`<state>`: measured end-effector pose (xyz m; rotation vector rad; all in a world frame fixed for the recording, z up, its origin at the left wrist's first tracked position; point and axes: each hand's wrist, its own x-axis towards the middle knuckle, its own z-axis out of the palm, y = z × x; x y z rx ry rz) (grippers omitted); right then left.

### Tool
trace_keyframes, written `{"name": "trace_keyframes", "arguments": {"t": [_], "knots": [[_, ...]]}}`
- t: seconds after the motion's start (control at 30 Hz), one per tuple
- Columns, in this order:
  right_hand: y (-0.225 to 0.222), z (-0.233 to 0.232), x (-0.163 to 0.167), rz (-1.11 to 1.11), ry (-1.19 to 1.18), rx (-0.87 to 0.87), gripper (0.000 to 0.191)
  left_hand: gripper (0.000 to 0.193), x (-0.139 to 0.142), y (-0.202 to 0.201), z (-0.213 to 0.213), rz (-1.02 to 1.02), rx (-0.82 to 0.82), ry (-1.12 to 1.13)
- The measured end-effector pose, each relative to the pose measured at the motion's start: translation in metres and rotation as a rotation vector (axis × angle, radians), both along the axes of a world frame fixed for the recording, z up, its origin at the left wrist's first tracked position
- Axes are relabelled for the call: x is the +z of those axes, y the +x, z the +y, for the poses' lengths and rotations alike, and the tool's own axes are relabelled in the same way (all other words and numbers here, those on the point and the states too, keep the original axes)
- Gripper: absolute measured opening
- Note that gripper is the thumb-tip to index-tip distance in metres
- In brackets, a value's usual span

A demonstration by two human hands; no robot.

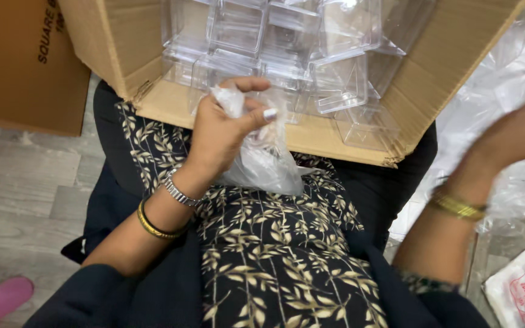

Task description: The person sits on the floor and removes plastic bags from small clear plastic boxes, placing the unwrapped boxes into a cardboard box in front of them. They repeat this for each box, setting the empty plastic bags aside.

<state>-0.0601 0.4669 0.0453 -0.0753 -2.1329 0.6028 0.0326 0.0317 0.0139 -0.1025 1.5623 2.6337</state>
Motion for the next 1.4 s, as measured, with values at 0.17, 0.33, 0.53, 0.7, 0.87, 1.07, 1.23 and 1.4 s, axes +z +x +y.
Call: {"name": "trace_keyframes", "arguments": {"t": [0.17,0.33,0.53,0.7,0.87,1.07,1.23,1.4], "knots": [[0.081,-0.214,-0.010,-0.899,-0.889,1.102,0.026,0.027,-0.003,0.012,0.002,0.003,-0.073,-0.067],[0.077,-0.265,-0.005,-0.703,-0.984,1.073,0.016,0.015,-0.006,0.022,-0.034,-0.002,0.096,-0.057],[0.088,-0.272,-0.005,-0.827,-1.084,0.942,0.025,0.012,-0.008,0.024,-0.064,-0.017,0.155,-0.060],[0.086,-0.278,-0.015,-0.782,-0.893,0.865,0.029,0.015,-0.005,0.025,-0.068,0.075,0.083,-0.025],[0.079,-0.267,-0.017,-0.752,-0.951,1.005,0.009,0.026,-0.004,0.024,-0.071,-0.021,-0.054,-0.108],[0.086,-0.268,-0.018,-0.929,-1.212,1.210,0.019,0.020,-0.003,0.025,-0.083,0.010,-0.060,0.385],[0.091,-0.277,0.007,-0.954,-1.364,1.456,0.021,0.012,-0.007,0.025,-0.096,-0.048,-0.165,0.313],[0.070,-0.274,0.016,-0.869,-1.329,1.417,0.012,0.007,-0.009,0.013,-0.100,-0.100,-0.043,0.438]]}}
